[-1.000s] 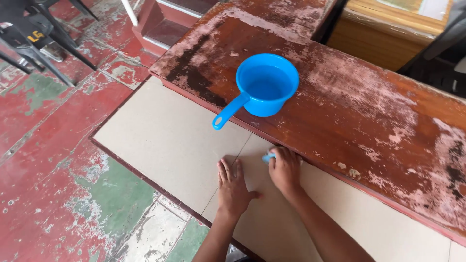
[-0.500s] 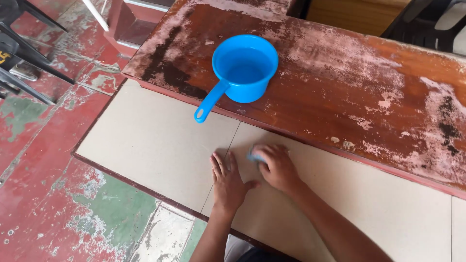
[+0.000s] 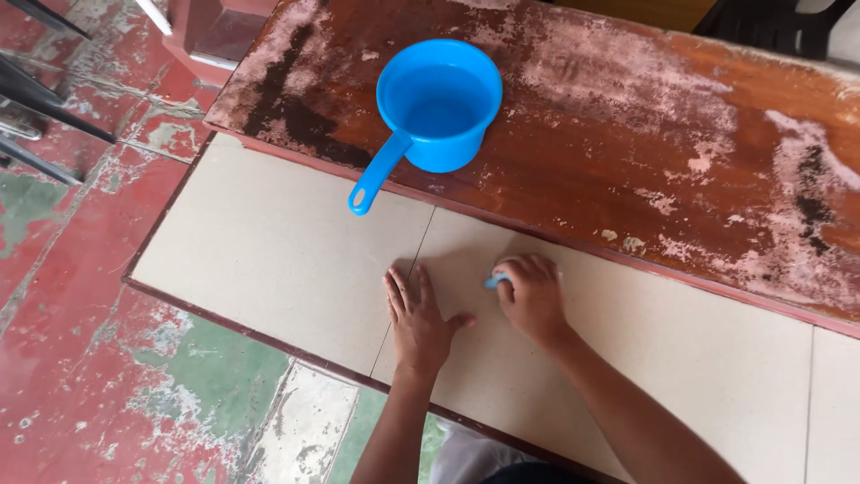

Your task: Wiping down a restaurant service counter using a wet cloth.

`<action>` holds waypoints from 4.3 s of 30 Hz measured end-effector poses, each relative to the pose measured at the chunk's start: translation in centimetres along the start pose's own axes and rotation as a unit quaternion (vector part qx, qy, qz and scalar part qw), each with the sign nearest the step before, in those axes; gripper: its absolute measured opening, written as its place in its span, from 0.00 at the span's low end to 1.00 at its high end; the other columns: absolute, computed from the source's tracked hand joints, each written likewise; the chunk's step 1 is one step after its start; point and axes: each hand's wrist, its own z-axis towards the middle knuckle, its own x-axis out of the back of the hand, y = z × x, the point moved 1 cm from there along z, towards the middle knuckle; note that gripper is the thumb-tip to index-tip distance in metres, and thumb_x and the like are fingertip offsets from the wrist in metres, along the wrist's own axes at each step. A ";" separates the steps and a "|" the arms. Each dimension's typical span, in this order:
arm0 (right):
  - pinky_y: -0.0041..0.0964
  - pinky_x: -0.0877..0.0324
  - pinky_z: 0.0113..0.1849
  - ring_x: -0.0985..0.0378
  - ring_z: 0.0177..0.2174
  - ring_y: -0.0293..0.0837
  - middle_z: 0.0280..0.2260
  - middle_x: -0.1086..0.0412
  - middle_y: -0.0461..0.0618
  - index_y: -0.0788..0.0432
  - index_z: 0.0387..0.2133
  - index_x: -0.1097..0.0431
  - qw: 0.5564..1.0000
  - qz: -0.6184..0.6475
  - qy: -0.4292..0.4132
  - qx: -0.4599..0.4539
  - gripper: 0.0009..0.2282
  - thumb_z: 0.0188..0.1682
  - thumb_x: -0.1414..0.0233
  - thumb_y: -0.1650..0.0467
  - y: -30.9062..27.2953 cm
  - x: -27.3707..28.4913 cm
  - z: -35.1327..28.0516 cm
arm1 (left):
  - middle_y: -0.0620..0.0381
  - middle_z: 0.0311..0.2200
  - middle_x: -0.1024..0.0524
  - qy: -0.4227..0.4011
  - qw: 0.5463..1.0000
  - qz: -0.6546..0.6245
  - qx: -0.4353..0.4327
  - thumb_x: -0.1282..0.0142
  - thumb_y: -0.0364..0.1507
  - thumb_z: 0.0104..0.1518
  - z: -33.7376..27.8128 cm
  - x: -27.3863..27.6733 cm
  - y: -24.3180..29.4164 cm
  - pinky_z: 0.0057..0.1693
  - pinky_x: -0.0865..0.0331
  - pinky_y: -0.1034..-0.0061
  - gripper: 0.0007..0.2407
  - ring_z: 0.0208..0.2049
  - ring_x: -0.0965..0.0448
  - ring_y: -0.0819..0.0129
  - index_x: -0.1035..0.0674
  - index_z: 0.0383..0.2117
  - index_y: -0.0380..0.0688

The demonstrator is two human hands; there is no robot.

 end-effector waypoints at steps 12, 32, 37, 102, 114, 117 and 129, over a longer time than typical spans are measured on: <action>0.53 0.44 0.60 0.33 0.58 0.49 0.60 0.33 0.51 0.61 0.59 0.35 0.996 -0.069 0.057 0.017 0.23 0.48 0.45 0.72 -2.3 0.2 0.8 | 0.22 0.68 0.59 0.029 0.999 -0.044 -0.002 0.27 0.50 0.36 0.1 -0.2 -0.1 0.69 0.57 0.48 0.52 0.71 0.62 0.30 0.43 0.67 0.33; 0.54 0.37 0.55 0.31 0.56 0.54 0.56 0.30 0.50 0.56 0.55 0.31 0.995 0.032 0.021 0.097 0.20 0.48 0.45 0.70 -8.9 -8.8 14.5 | 0.15 0.68 0.63 -0.318 0.945 0.012 -0.071 0.22 0.42 0.41 4.3 5.9 -3.1 0.63 0.37 0.45 0.52 0.70 0.63 0.22 0.49 0.69 0.35; 0.47 0.33 0.54 0.26 0.53 0.50 0.53 0.28 0.47 0.51 0.51 0.26 0.997 0.016 0.041 0.064 0.21 0.42 0.46 0.75 -5.3 -4.2 8.0 | 0.18 0.69 0.62 -0.346 0.933 0.028 -0.093 0.22 0.42 0.40 4.5 4.1 -4.2 0.60 0.34 0.42 0.49 0.70 0.59 0.24 0.42 0.67 0.32; 0.49 0.38 0.59 0.25 0.52 0.50 0.51 0.25 0.47 0.50 0.50 0.25 0.974 -0.031 0.147 -0.167 0.20 0.42 0.42 0.74 19.1 15.7 -18.8 | 0.38 0.70 0.55 -0.136 0.985 0.103 -0.028 0.29 0.44 0.43 -7.4 -4.5 17.3 0.66 0.46 0.40 0.41 0.71 0.57 0.39 0.35 0.64 0.38; 0.53 0.42 0.60 0.32 0.59 0.49 0.58 0.31 0.48 0.54 0.55 0.30 0.953 -0.071 0.142 -0.256 0.22 0.44 0.46 0.72 7.1 16.8 -28.2 | 0.51 0.41 0.21 -0.297 0.817 -0.254 -0.424 0.37 0.28 0.58 -20.2 -11.2 20.5 0.48 0.23 0.64 0.06 0.43 0.18 0.54 0.14 0.39 0.50; 0.56 0.43 0.60 0.34 0.61 0.51 0.60 0.34 0.50 0.56 0.58 0.33 0.956 -0.070 0.121 -0.259 0.25 0.44 0.46 0.72 5.2 18.3 -29.0 | 0.53 0.32 0.19 -0.354 0.787 -0.277 -0.423 0.38 0.29 0.59 -20.8 -9.4 21.2 0.41 0.24 0.65 0.05 0.33 0.17 0.57 0.16 0.39 0.50; 0.54 0.40 0.61 0.34 0.61 0.54 0.62 0.34 0.52 0.58 0.63 0.35 0.939 -0.123 0.139 -0.289 0.25 0.49 0.50 0.77 10.4 14.7 -24.5 | 0.56 0.23 0.20 -0.294 0.837 -0.321 -0.330 0.39 0.26 0.58 -19.1 -4.2 16.2 0.29 0.31 0.71 0.02 0.19 0.23 0.65 0.17 0.35 0.46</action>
